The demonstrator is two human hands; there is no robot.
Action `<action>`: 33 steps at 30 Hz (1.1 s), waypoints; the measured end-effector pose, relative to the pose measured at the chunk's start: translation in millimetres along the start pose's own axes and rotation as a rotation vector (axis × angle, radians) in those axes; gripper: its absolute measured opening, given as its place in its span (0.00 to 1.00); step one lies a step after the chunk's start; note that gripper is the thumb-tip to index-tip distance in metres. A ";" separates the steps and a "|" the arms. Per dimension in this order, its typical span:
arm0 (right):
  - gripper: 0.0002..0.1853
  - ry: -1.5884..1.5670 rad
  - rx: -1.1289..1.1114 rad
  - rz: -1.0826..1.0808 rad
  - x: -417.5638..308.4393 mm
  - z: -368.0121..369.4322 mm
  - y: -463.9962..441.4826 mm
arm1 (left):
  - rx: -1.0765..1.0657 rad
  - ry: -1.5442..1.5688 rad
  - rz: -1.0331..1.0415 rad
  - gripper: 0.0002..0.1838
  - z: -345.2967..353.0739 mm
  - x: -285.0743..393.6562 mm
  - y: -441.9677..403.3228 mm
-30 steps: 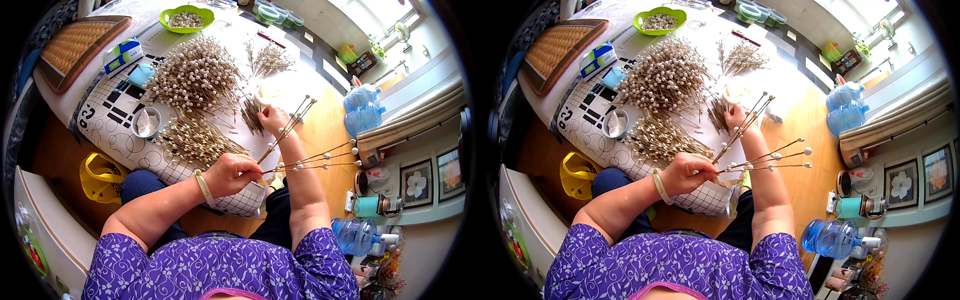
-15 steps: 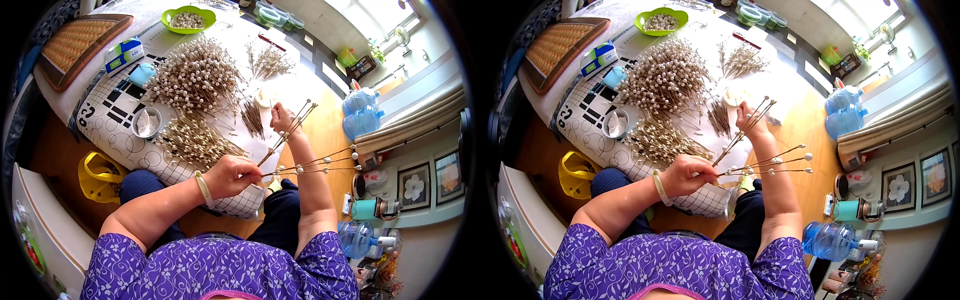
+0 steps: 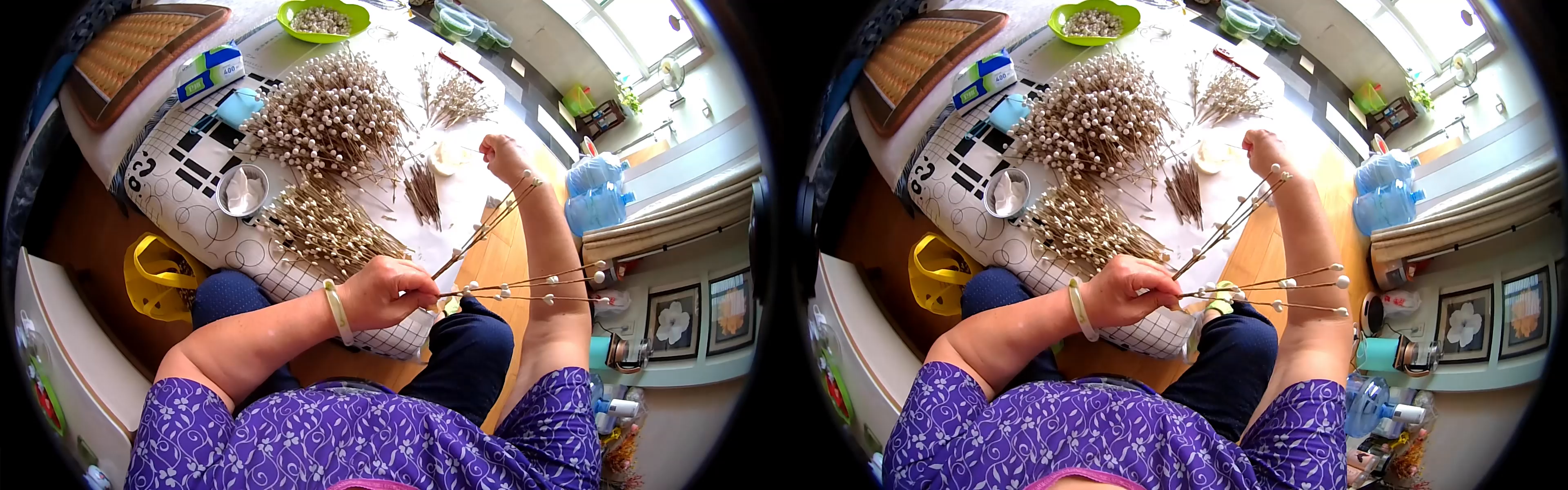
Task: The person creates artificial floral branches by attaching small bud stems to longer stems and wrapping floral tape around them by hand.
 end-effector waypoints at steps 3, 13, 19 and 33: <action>0.08 0.084 -0.154 0.045 -3.0 0.6 -12.4 | 0.006 0.020 0.005 0.05 -0.5 1.4 -1.6; 0.04 0.230 -0.357 -0.039 -47.2 5.1 -40.3 | 0.006 0.059 -0.013 0.05 -0.6 1.4 -1.2; 0.03 0.284 -0.418 -0.176 -41.0 24.6 -44.2 | 0.016 0.073 -0.022 0.05 -2.9 2.0 -1.8; 0.07 0.225 -0.061 -0.203 -17.8 4.0 -23.3 | 0.124 0.091 -0.071 0.04 -5.7 -2.2 -5.2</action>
Point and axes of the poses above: each hand's wrist, its own y-axis away from the middle knuckle, its own z-axis out of the palm, x = y × z, the point moved 1 cm from there along -y, towards the middle knuckle, and after that the axes turned 15 degrees about x, right-handed, at the moved point
